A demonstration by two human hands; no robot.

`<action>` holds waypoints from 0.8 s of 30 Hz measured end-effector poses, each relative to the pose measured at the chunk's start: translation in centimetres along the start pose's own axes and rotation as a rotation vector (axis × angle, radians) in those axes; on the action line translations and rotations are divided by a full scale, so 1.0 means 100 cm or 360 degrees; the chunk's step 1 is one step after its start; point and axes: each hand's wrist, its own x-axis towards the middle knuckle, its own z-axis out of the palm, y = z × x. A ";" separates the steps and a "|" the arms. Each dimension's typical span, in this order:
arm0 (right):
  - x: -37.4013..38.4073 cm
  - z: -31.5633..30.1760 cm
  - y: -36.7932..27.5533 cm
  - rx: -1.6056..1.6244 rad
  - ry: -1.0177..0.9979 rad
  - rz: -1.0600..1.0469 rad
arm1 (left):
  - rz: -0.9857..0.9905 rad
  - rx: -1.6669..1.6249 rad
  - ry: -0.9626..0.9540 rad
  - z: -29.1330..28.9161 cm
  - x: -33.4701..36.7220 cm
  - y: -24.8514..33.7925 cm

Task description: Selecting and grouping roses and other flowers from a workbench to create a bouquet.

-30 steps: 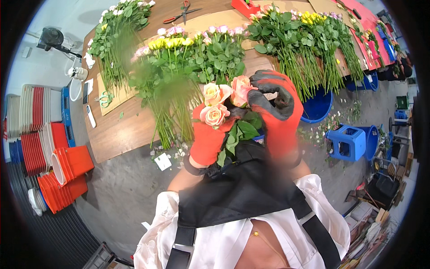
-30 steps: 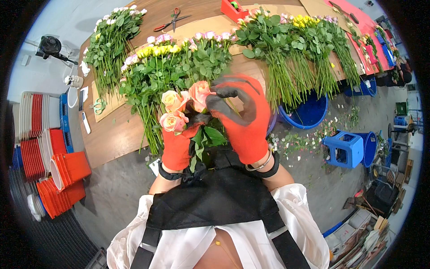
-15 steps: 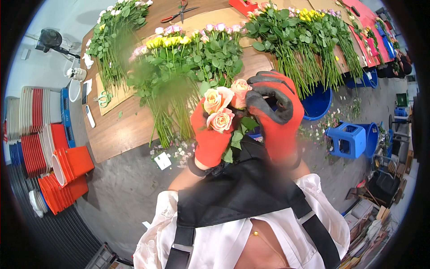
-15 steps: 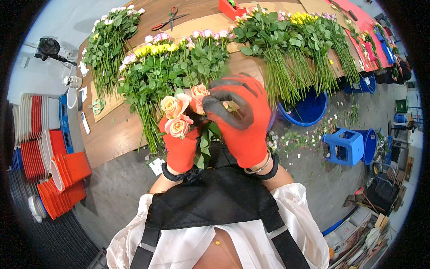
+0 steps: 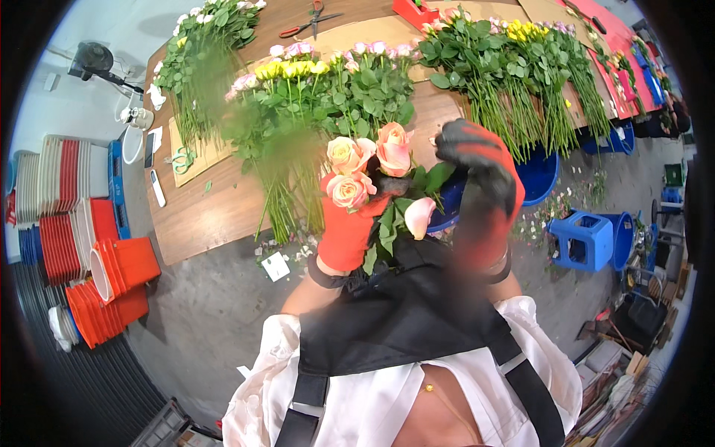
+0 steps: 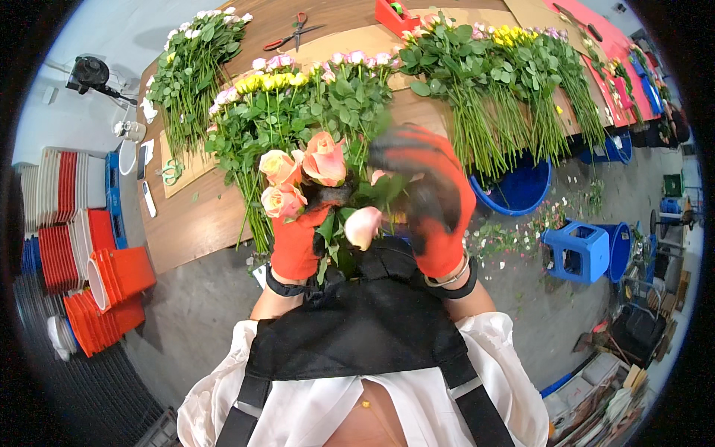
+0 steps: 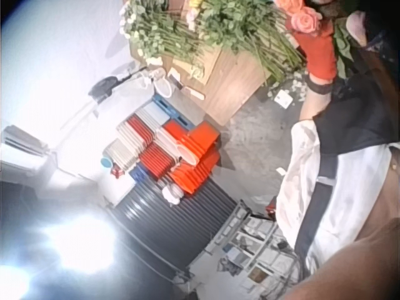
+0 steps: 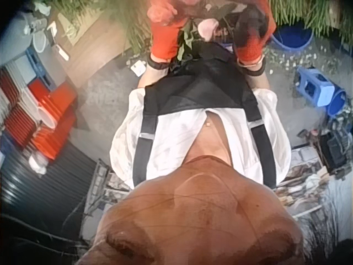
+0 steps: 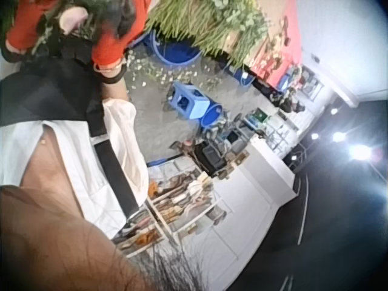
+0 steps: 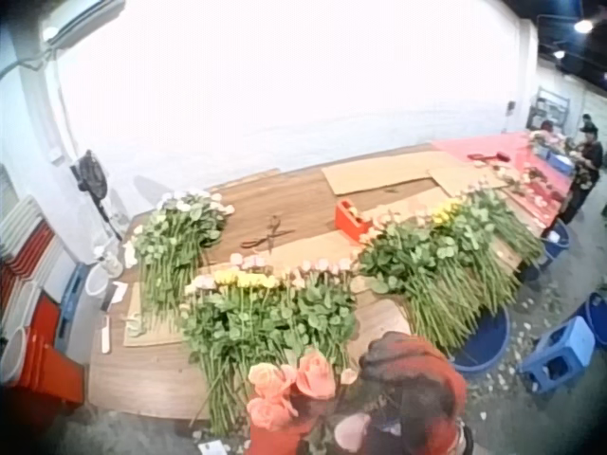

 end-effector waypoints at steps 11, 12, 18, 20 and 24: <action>-0.003 0.038 -0.009 -0.0220 0.0251 0.0366 | -0.0063 -0.0142 -0.0019 0.010 0.007 0.018; -0.007 0.038 -0.005 -0.0233 0.0282 0.0261 | 0.0225 0.0167 0.0012 0.008 0.004 0.012; -0.016 0.031 0.007 0.0262 0.0198 0.0137 | 0.0100 0.0383 -0.0188 -0.015 -0.002 0.010; -0.013 0.012 0.011 0.0154 -0.0195 -0.0059 | -0.0031 0.0267 -0.0240 -0.024 -0.001 0.009; 0.009 0.005 -0.015 0.0091 -0.0045 0.0284 | -0.0374 0.0158 -0.0369 -0.032 -0.001 0.004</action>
